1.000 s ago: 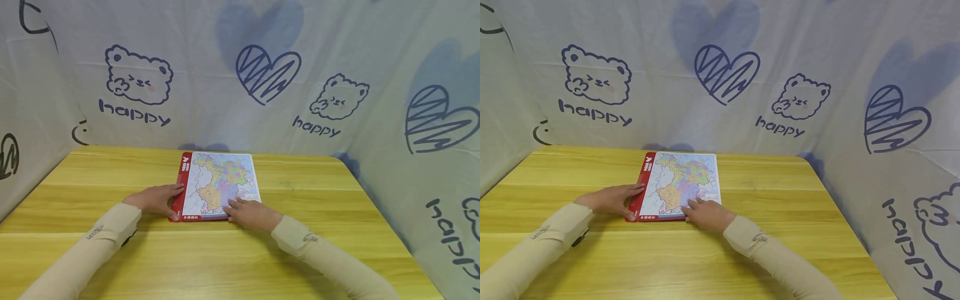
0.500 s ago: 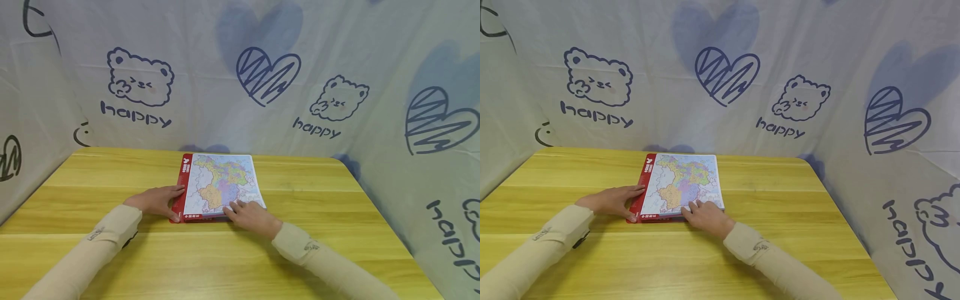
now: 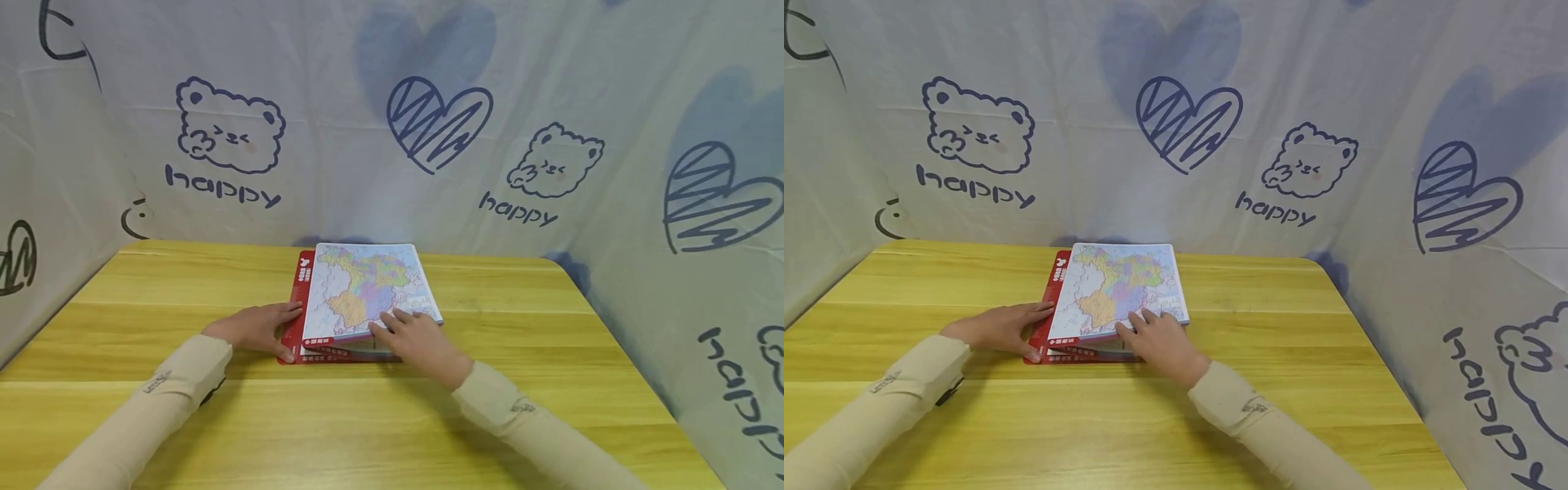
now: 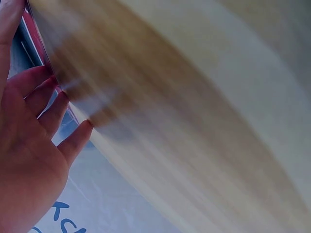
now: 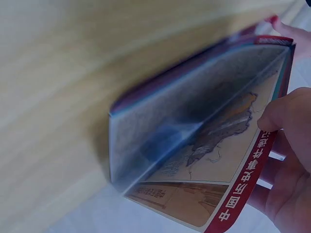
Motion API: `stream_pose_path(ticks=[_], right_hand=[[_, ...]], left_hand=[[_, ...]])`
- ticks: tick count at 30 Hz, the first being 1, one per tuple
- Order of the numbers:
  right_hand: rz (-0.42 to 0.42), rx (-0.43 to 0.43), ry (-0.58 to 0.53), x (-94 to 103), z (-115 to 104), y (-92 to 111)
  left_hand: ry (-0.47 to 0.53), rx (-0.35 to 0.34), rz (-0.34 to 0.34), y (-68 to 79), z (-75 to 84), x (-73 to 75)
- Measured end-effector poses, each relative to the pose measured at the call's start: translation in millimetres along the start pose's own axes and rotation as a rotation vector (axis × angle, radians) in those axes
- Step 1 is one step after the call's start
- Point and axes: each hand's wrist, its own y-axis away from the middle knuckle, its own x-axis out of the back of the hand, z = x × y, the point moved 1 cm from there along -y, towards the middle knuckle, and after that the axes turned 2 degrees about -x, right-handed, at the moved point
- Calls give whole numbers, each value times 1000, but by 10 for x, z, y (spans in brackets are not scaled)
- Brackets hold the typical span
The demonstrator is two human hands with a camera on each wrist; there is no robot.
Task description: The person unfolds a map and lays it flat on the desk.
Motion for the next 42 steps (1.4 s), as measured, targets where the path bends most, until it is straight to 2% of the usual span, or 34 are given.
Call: stream_pose_path(ticks=[7, 10, 17, 21, 27, 33, 42], right_hand=[[-86, -47, -16, 156, 118, -17], [-95, -84, -44, 205, 170, -8], [-14, -156, -99, 272, 304, 56], [-5, -171, -113, 303, 367, 91], [48, -195, -100, 363, 447, 126], [108, -255, -120, 446, 552, 180], [132, -310, -155, 570, 748, 265]], left_hand=[[20, 11, 0, 6, -9, 2], [18, 6, 3, 4, -10, -1], [17, -7, 5, -7, -2, -12], [12, -5, 4, -9, -8, -12], [24, 10, -7, -5, -8, -13], [59, 33, -23, 6, 0, -14], [36, 31, -19, 13, 5, -8]])
